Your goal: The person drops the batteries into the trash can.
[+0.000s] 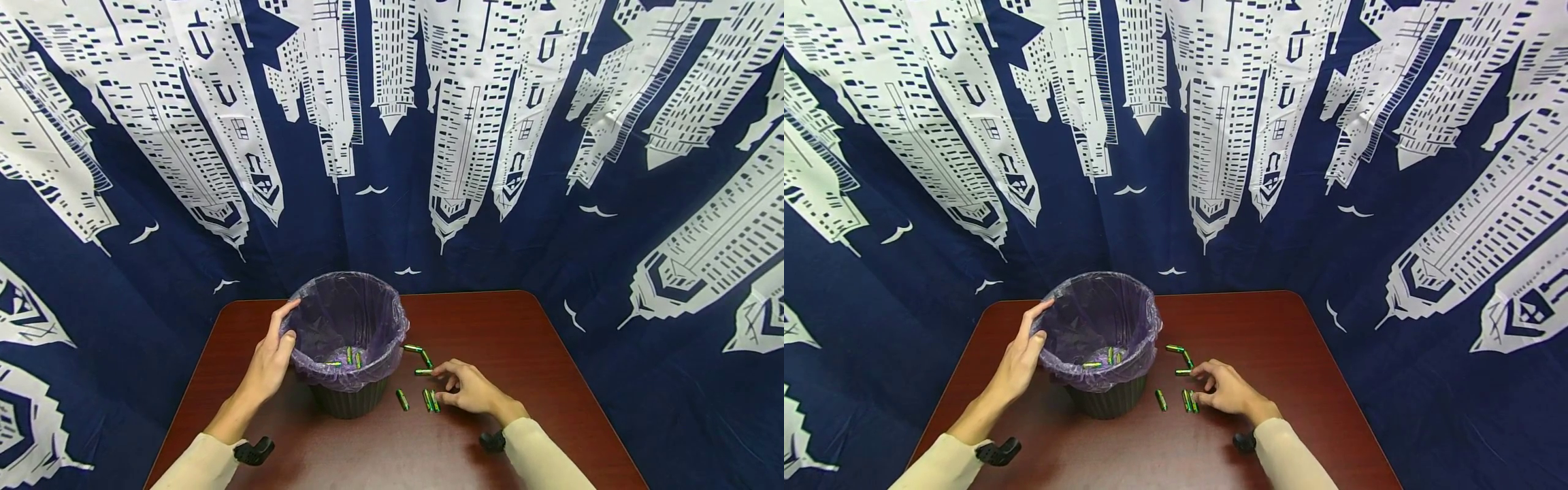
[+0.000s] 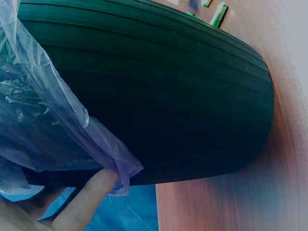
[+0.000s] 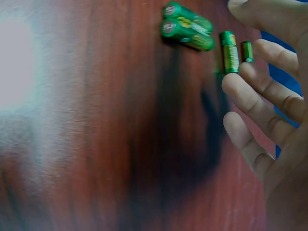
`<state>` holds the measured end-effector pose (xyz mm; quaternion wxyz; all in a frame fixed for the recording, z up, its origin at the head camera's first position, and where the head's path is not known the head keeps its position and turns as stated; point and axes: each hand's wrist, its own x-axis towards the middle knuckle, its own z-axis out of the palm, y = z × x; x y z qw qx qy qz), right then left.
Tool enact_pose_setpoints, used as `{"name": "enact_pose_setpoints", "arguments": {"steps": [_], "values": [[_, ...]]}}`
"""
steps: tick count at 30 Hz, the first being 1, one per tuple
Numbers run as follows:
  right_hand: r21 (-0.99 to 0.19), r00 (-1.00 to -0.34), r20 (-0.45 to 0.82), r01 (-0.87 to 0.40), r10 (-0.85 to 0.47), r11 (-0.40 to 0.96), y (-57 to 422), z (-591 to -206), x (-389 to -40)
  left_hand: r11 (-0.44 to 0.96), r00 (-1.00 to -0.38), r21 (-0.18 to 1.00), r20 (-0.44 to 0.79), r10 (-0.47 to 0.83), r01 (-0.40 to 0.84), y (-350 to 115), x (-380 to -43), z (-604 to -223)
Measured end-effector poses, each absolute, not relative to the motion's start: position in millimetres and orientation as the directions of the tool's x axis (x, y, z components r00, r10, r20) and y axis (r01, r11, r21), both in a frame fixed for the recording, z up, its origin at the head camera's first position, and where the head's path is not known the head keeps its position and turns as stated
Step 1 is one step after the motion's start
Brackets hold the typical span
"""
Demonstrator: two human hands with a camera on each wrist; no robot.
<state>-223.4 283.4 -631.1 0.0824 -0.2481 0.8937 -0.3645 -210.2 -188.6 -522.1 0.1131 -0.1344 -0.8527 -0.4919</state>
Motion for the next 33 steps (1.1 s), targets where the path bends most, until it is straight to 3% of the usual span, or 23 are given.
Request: {"name": "enact_pose_setpoints", "arguments": {"steps": [19,28,33], "values": [[-0.606,-0.853,-0.022,-0.404,-0.522,0.686,276.8,-650.6,-219.5,0.472,-0.931,0.806,0.347,0.114,0.358,-190.3,-210.6,-523.2],[-0.607,-0.81,0.095,-0.508,-0.579,0.611,284.4,-659.6,-219.4,0.463,-0.928,0.808,0.352,0.118,0.365,-189.1,-210.3,-521.8],[-0.607,-0.852,-0.002,-0.415,-0.523,0.678,278.9,-650.5,-215.8,0.468,-0.929,0.806,0.351,0.114,0.362,-189.4,-210.1,-522.8]]}}
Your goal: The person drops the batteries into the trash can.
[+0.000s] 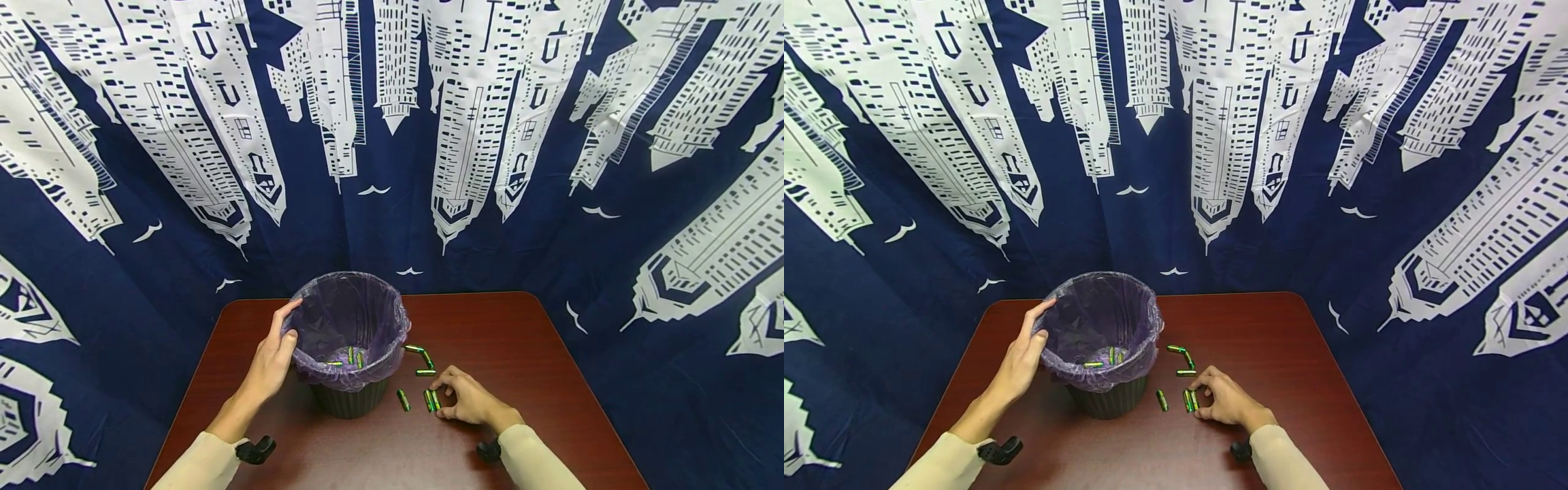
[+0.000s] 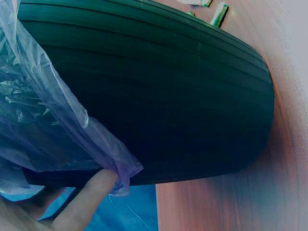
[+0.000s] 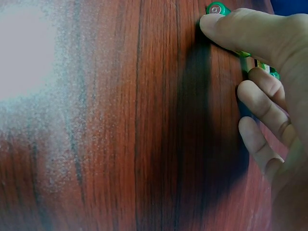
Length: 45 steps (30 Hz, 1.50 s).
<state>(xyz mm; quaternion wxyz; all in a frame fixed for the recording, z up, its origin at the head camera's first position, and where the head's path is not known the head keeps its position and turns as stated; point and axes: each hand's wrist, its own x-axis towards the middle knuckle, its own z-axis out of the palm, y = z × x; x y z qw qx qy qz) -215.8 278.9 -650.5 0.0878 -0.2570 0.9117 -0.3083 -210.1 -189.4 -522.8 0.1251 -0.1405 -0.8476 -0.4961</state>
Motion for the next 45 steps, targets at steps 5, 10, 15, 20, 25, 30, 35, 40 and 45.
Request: {"name": "enact_pose_setpoints", "arguments": {"steps": [5,10,15,20,25,30,35,40,45], "values": [[-0.588,-0.861,-0.036,-0.393,-0.508,0.707,276.9,-649.1,-215.8,0.466,-0.929,0.806,0.352,0.118,0.364,-189.3,-209.2,-523.6],[-0.584,-0.855,-0.011,-0.415,-0.518,0.697,277.8,-647.9,-214.8,0.465,-0.927,0.805,0.355,0.119,0.368,-189.3,-209.4,-523.4],[-0.587,-0.854,0.011,-0.426,-0.52,0.688,280.5,-650.0,-216.5,0.463,-0.928,0.808,0.352,0.117,0.365,-189.6,-210.5,-523.3],[-0.593,-0.86,0.015,-0.419,-0.51,0.688,284.6,-648.5,-218.5,0.464,-0.93,0.808,0.348,0.118,0.362,-189.1,-211.3,-522.6],[-0.619,-0.858,0.029,-0.418,-0.512,0.665,289.1,-642.2,-219.5,0.462,-0.929,0.809,0.35,0.118,0.363,-189.5,-211.4,-523.7],[-0.635,-0.862,0.041,-0.413,-0.506,0.653,289.5,-631.7,-223.7,0.468,-0.928,0.805,0.355,0.113,0.365,-190.4,-209.8,-523.7],[-0.632,-0.866,0.079,-0.427,-0.494,0.647,288.8,-615.0,-229.8,0.472,-0.928,0.804,0.357,0.105,0.362,-190.7,-209.1,-524.2],[-0.605,-0.85,0.187,-0.495,-0.493,0.624,289.0,-595.0,-237.9,0.469,-0.925,0.802,0.364,0.111,0.372,-189.2,-208.9,-524.6],[-0.582,-0.823,0.265,-0.552,-0.503,0.597,284.8,-567.6,-245.7,0.473,-0.924,0.799,0.366,0.109,0.372,-188.0,-209.0,-524.1]]}}
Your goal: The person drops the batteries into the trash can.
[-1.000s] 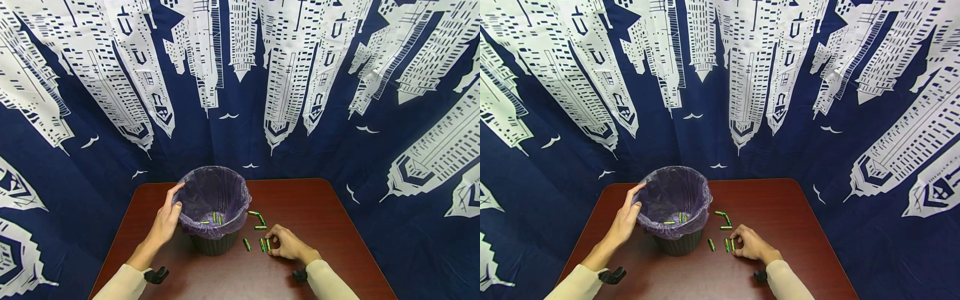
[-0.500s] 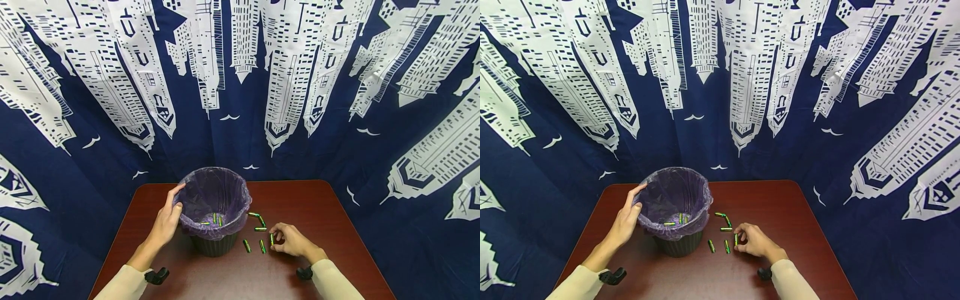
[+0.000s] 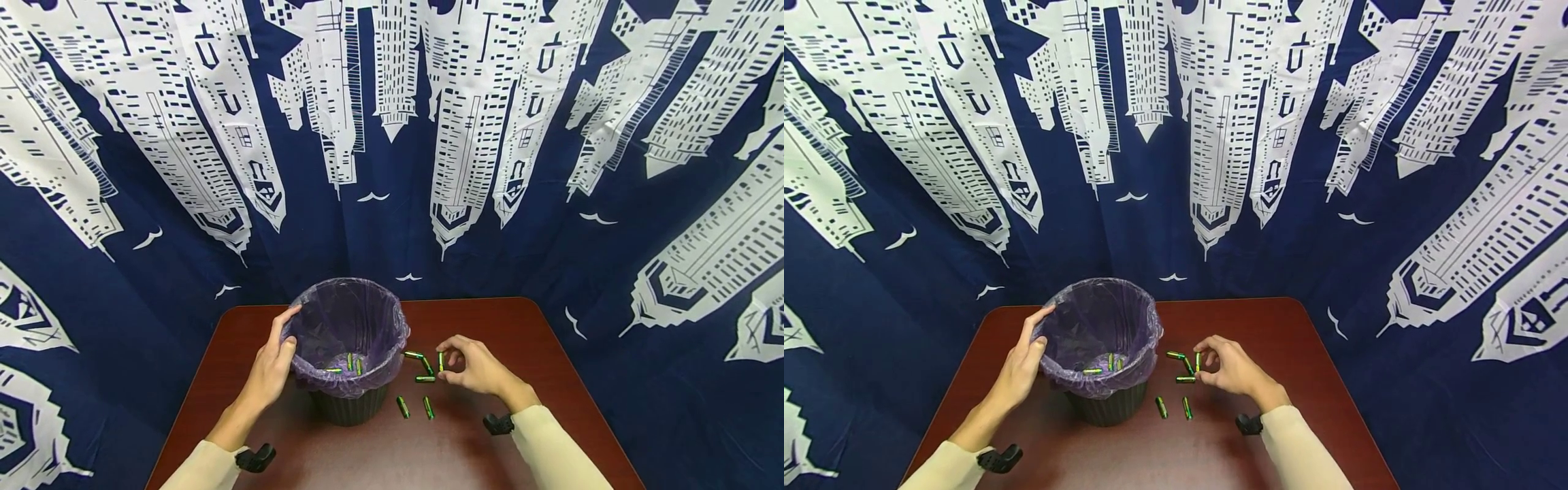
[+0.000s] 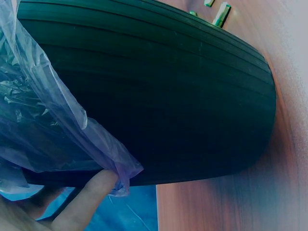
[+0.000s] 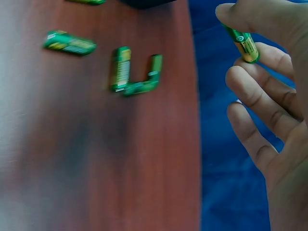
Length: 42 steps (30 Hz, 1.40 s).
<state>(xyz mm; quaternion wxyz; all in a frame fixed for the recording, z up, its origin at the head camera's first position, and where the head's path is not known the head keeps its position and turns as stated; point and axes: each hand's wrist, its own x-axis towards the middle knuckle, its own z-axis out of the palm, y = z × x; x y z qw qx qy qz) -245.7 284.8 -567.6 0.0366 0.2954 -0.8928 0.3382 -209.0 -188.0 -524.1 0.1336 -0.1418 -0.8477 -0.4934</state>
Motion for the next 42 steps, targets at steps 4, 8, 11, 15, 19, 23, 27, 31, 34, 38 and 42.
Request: {"name": "enact_pose_setpoints", "arguments": {"steps": [4,8,11,15,19,23,27,31,34,38,42], "values": [[-0.549,-0.798,0.321,-0.595,-0.51,0.587,275.2,-543.6,-252.5,0.481,-0.926,0.797,0.364,0.102,0.366,-191.1,-207.7,-523.9],[-0.523,-0.782,0.355,-0.621,-0.513,0.584,268.7,-520.8,-258.3,0.48,-0.923,0.796,0.373,0.093,0.37,-191.4,-209.1,-524.0],[-0.513,-0.781,0.353,-0.622,-0.515,0.591,264.6,-505.7,-260.0,0.474,-0.921,0.795,0.376,0.102,0.378,-190.3,-210.3,-524.4],[-0.489,-0.777,0.348,-0.628,-0.525,0.605,259.8,-487.8,-261.5,0.467,-0.921,0.798,0.374,0.111,0.38,-188.2,-211.6,-525.6],[-0.463,-0.758,0.37,-0.652,-0.538,0.6,250.9,-469.3,-267.7,0.469,-0.919,0.796,0.382,0.101,0.382,-188.5,-211.7,-525.8],[-0.441,-0.731,0.403,-0.683,-0.551,0.582,241.4,-449.6,-274.4,0.473,-0.92,0.795,0.381,0.098,0.38,-189.8,-210.9,-526.5],[-0.423,-0.708,0.44,-0.706,-0.553,0.567,233.2,-432.0,-280.1,0.472,-0.917,0.792,0.384,0.107,0.387,-188.9,-210.3,-526.0],[-0.425,-0.702,0.45,-0.712,-0.553,0.559,223.7,-416.8,-285.6,0.475,-0.918,0.792,0.384,0.102,0.384,-188.0,-210.2,-525.7],[-0.433,-0.7,0.444,-0.714,-0.56,0.55,214.0,-407.2,-289.9,0.477,-0.92,0.793,0.381,0.096,0.378,-188.2,-210.2,-525.7],[-0.427,-0.688,0.44,-0.726,-0.577,0.539,199.6,-397.8,-294.9,0.474,-0.92,0.795,0.381,0.096,0.379,-187.9,-210.5,-525.4],[-0.432,-0.684,0.429,-0.729,-0.59,0.531,185.0,-392.2,-299.4,0.472,-0.921,0.797,0.378,0.097,0.377,-187.3,-210.5,-525.2]]}}
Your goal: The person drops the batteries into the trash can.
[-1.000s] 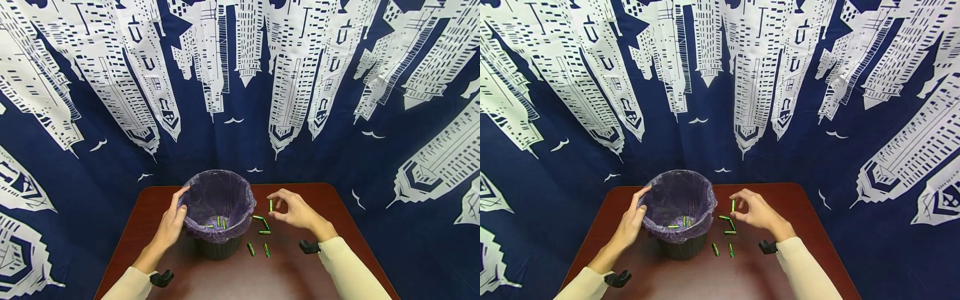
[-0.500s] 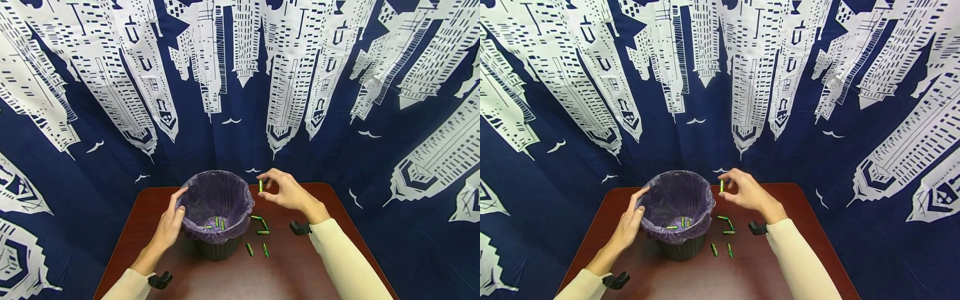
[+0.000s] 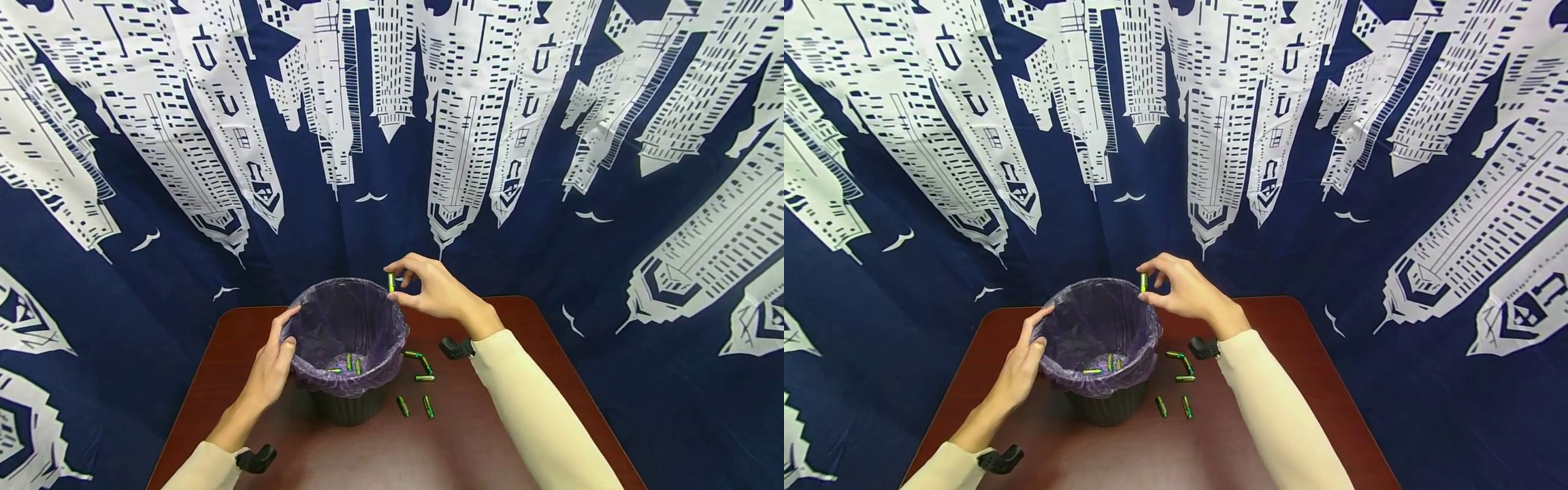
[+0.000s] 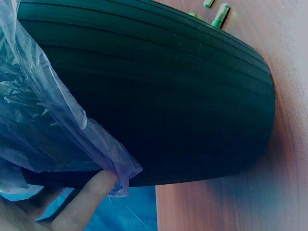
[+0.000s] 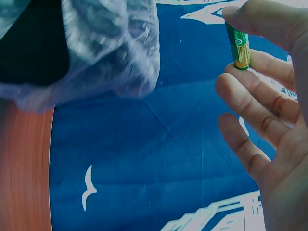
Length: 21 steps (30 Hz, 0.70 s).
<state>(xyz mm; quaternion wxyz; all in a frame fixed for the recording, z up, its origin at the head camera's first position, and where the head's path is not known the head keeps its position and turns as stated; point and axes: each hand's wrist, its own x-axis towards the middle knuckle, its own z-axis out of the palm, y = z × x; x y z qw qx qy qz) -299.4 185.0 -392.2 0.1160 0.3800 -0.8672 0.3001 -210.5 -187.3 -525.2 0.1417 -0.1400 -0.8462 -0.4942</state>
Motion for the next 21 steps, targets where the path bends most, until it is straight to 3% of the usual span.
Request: {"name": "enact_pose_setpoints", "arguments": {"steps": [21], "values": [[-0.479,-0.695,0.294,-0.702,-0.657,0.528,118.5,-384.0,-317.2,0.483,-0.916,0.787,0.391,0.092,0.384,-185.7,-209.8,-526.2]]}}
